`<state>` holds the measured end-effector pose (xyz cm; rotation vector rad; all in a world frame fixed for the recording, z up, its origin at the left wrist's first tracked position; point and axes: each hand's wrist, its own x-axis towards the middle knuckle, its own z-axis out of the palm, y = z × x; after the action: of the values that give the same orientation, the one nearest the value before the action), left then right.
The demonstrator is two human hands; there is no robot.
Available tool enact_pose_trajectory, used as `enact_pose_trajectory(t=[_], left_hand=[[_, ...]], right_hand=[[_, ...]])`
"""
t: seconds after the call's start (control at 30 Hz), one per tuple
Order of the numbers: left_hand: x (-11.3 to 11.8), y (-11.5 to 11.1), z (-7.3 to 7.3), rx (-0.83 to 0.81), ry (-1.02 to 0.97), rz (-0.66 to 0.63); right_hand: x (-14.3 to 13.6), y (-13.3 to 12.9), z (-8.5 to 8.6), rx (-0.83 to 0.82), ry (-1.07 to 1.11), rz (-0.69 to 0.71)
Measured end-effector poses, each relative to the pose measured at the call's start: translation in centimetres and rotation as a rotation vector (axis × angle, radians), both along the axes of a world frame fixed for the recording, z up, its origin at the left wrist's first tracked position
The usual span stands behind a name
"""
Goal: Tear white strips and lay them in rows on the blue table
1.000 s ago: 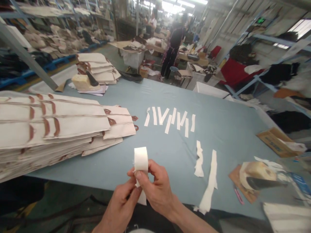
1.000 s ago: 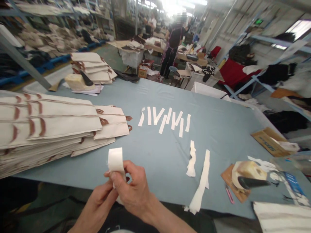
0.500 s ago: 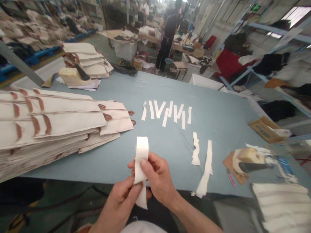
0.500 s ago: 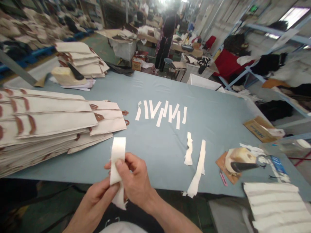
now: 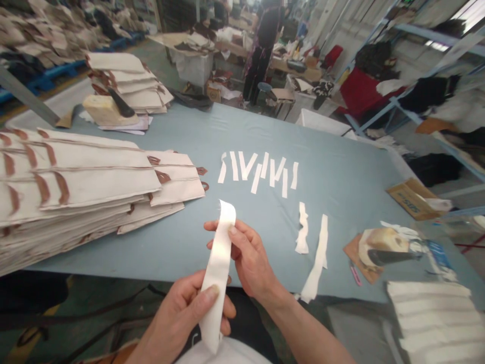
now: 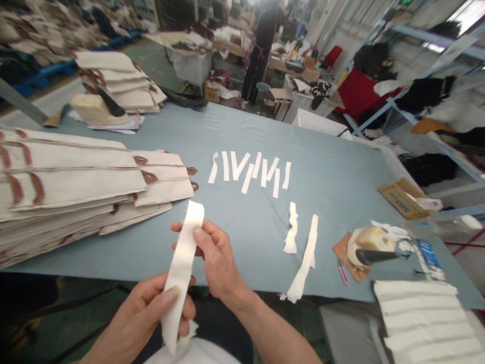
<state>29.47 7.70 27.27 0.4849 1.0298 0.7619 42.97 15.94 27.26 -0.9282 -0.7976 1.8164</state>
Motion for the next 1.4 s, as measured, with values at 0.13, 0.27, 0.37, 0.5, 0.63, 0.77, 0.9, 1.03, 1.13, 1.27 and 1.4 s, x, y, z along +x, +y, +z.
enact_pose_trajectory(t=[0.13,0.27,0.37,0.5,0.63,0.77,0.9,1.03,1.13,1.27,1.4], left_hand=[[-0.3,0.4,-0.6,0.220,0.301,-0.069],[-1.7,2.1,-2.1,0.694,0.852,0.082],[-2.3,3.5,-2.5,0.747,0.954,0.236],[-1.9,4.7,-1.8,0.685,0.926,0.364],[-1.4,4.8,-1.4,0.668,0.919,0.380],[-1.3,4.6,-1.4,0.654,0.914,0.376],[-1.1,4.8,-0.8,0.665,0.938,0.377],[-0.6,5.1,0.5,0.669,0.858,0.392],[-0.1,5.3,1.5,0.591,0.775,0.400],[0.1,5.4,2.0,0.558,0.729,0.410],[-0.1,5.3,1.5,0.577,0.754,0.377]], right_hand=[[0.8,0.3,0.0,0.094,0.140,-0.011],[2.0,0.4,0.9,0.470,0.062,0.042],[2.4,0.7,1.6,0.764,-0.073,0.142],[2.5,0.9,1.3,1.026,-0.216,0.160],[2.9,0.7,0.2,1.106,-0.322,0.113],[3.1,0.6,-0.3,1.115,-0.355,0.081],[2.8,0.5,-0.8,1.187,-0.304,-0.050],[2.8,-0.1,-1.9,1.236,-0.400,-0.045],[3.1,-0.7,-2.9,1.175,-0.510,0.080],[2.9,-0.8,-3.8,1.123,-0.514,0.121],[2.7,-0.7,-3.5,1.106,-0.491,0.158]])
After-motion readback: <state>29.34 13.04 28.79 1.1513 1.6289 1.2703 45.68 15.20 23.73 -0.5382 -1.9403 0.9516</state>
